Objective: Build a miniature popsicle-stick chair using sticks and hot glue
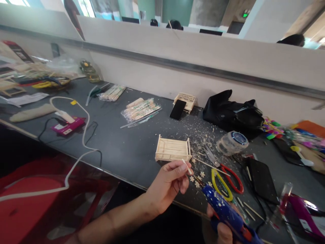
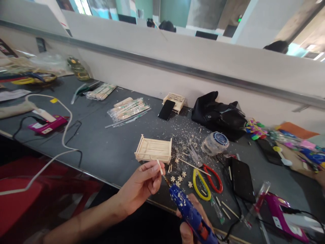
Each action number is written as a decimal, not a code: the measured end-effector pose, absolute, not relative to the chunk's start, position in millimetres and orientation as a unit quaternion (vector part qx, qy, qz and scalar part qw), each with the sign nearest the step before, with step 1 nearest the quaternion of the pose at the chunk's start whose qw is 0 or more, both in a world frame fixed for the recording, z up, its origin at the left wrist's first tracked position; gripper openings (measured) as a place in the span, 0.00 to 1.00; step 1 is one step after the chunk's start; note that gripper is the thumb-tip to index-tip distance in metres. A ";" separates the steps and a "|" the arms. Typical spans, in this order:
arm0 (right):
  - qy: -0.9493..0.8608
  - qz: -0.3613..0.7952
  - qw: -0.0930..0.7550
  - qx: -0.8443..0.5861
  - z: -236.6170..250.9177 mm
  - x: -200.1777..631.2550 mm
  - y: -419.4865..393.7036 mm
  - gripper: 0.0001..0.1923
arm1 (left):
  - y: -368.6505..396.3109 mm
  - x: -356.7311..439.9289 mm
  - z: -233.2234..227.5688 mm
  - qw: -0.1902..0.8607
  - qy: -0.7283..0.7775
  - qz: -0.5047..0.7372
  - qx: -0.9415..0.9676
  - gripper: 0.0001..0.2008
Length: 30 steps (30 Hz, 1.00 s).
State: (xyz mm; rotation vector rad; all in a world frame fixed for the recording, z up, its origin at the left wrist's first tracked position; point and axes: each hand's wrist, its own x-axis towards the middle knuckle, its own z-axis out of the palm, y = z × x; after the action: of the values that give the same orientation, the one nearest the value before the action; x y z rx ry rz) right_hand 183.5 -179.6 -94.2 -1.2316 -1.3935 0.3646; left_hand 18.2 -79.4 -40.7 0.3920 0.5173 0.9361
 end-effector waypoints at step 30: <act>-0.561 0.134 0.583 -0.572 -94.4 174.2 -184.3 0.17 | -80.7 20.0 -48.8 0.847 0.247 0.444 0.158 0.17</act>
State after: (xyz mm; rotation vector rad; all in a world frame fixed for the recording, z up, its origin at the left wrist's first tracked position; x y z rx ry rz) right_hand 174.2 -184.3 -94.4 -1.3367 -1.3100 0.3139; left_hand 20.0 -80.7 -48.8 0.3337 0.5215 0.9354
